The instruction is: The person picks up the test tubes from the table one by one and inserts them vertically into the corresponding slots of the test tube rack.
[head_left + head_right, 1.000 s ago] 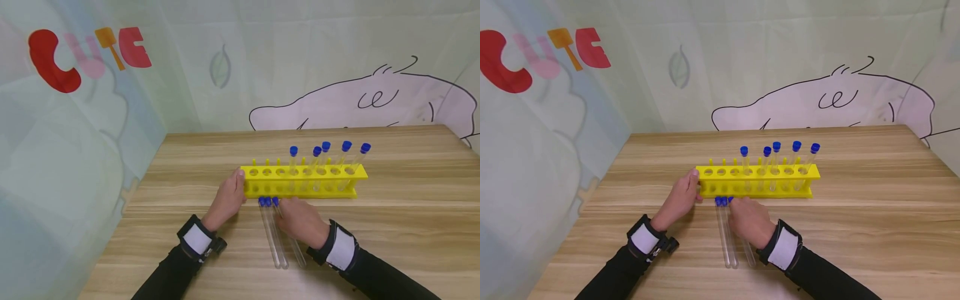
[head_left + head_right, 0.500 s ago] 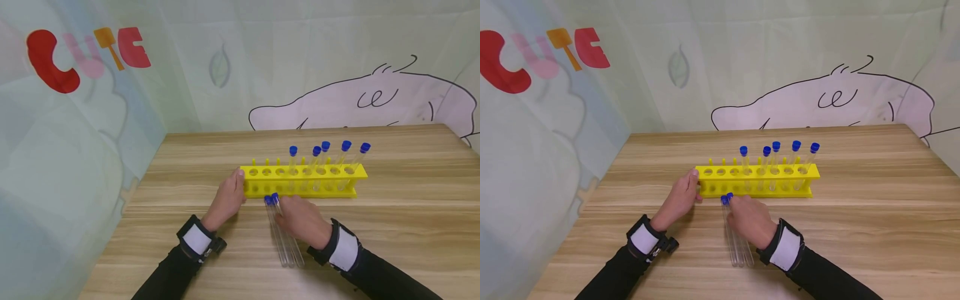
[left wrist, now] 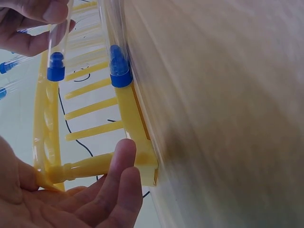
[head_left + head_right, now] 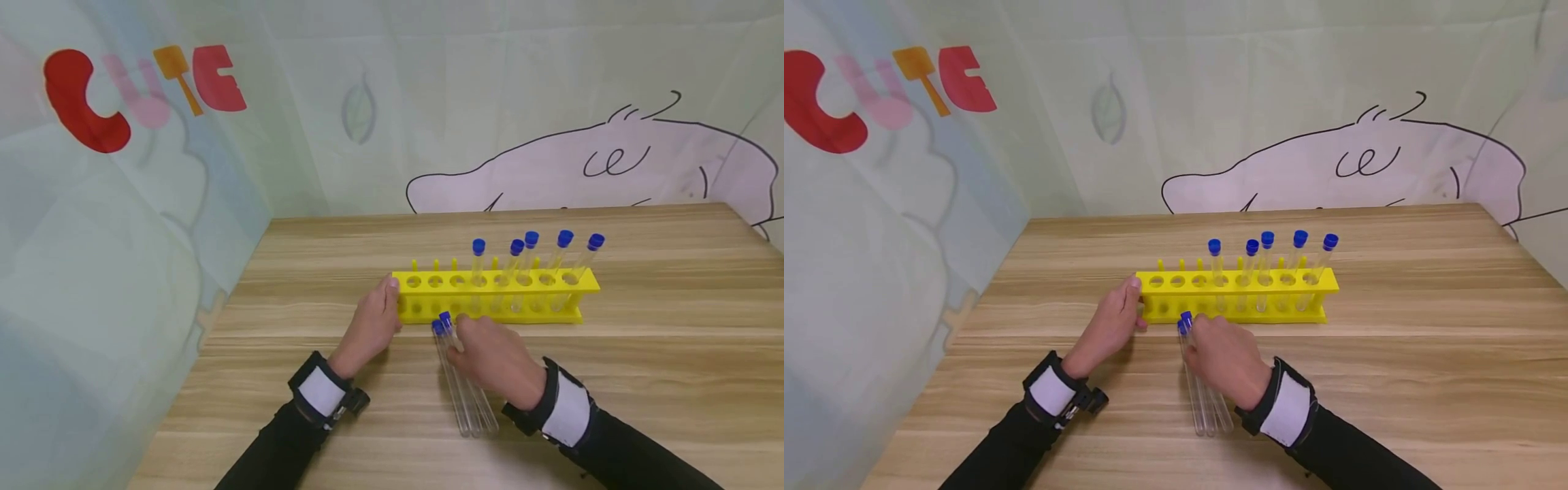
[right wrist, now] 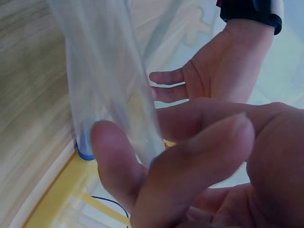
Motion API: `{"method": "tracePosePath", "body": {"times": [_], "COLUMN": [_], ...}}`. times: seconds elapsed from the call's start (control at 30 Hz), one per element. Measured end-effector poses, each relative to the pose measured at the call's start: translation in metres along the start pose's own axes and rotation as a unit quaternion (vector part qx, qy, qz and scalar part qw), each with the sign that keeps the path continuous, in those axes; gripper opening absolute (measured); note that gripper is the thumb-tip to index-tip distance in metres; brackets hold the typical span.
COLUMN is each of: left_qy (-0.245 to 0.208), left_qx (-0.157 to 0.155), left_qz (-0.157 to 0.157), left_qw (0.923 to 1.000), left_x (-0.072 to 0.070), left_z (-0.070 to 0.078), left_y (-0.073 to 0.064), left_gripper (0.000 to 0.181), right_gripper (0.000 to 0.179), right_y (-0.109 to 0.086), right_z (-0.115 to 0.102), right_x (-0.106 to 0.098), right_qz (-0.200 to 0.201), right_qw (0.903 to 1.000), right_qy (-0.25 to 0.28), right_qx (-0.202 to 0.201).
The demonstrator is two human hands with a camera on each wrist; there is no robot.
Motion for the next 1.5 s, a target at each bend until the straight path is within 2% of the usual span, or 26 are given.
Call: {"method": "tracePosePath", "body": {"times": [0.53,0.83,1.3,1.5], "left_qy": [-0.002,-0.004,-0.009,-0.008], "left_qx": [0.004,0.002,-0.004,0.0], "left_qz": [-0.001,0.0,-0.004,-0.003], "left_qw": [1.0,1.0,0.9999,1.0], "left_x": [0.001,0.0,-0.001,-0.001], "left_z": [0.002,0.001,0.002,0.002], "left_y": [0.0,0.0,0.0,-0.001], "left_gripper": [0.04,0.042,0.041,0.041], "right_gripper": [0.025,0.022,0.023,0.026], "right_y": [-0.003,-0.006,-0.007,-0.007], "right_z": [-0.003,-0.007,-0.007,-0.007], "right_x": [-0.009,-0.013,-0.016,-0.018], "right_qz": [0.009,0.03,0.027,0.012], "right_qw": [0.9999,0.9995,0.9995,0.9997], "right_qy": [-0.004,0.002,0.009,0.02], "right_qx": [0.004,-0.013,-0.01,0.002]}}
Point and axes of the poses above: each hand's wrist, its own y-axis towards the middle knuckle, its own x-axis out of the palm, z = x × y, the point moved 3 cm from there along y, towards the middle knuckle, and after that the axes turned 4 degrees about -x, right-handed, at the moved point
